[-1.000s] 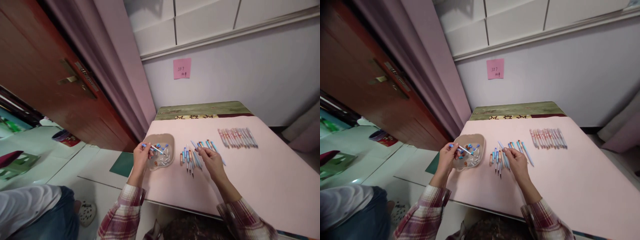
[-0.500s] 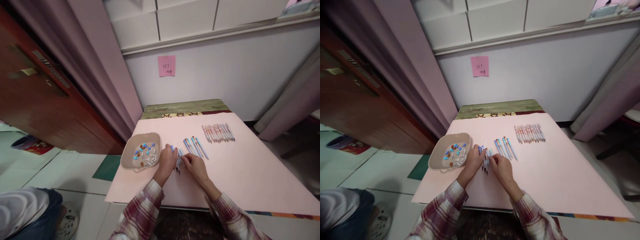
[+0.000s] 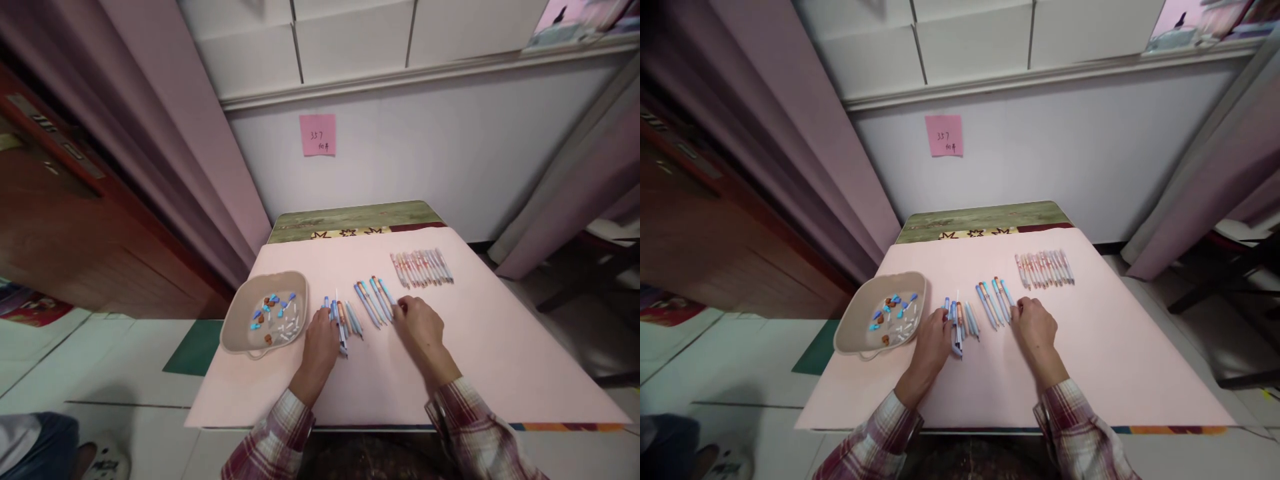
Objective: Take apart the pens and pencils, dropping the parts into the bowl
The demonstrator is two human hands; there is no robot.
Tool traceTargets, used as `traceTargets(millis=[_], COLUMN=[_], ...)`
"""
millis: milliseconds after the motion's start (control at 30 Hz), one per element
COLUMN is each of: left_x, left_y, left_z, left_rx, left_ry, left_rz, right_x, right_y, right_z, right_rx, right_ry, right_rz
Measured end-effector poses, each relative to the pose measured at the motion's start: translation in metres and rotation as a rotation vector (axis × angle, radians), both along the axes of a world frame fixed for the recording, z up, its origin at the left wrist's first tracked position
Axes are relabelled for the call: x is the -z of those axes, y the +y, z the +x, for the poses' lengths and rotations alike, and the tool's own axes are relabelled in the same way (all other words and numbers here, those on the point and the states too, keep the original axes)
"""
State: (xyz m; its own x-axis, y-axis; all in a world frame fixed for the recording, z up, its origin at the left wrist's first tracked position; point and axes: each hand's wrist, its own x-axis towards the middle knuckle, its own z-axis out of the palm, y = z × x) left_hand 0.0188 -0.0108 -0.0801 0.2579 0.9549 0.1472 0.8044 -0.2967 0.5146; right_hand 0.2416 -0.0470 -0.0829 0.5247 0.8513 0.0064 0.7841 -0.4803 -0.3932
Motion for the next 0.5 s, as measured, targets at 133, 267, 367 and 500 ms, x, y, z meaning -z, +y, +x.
traceTargets(millis=[133, 267, 367, 500], left_x=[0.004, 0.002, 0.001, 0.001], left_y=[-0.001, -0.011, -0.023, -0.037], left_z=[-0.004, -0.012, -0.022, -0.031], left_rx=[-0.001, 0.06, 0.198, 0.33], left_ry=[-0.035, -0.075, -0.107, -0.049], left_rz=[0.014, 0.047, 0.045, 0.027], right_x=[0.002, -0.001, 0.0, 0.008], right_y=[0.001, -0.001, -0.003, -0.001], right_z=[-0.006, -0.004, -0.001, -0.013], right_rx=[-0.002, 0.075, 0.139, 0.091], right_ry=[-0.029, 0.037, 0.162, 0.626], right_rz=[-0.043, -0.016, 0.089, 0.379])
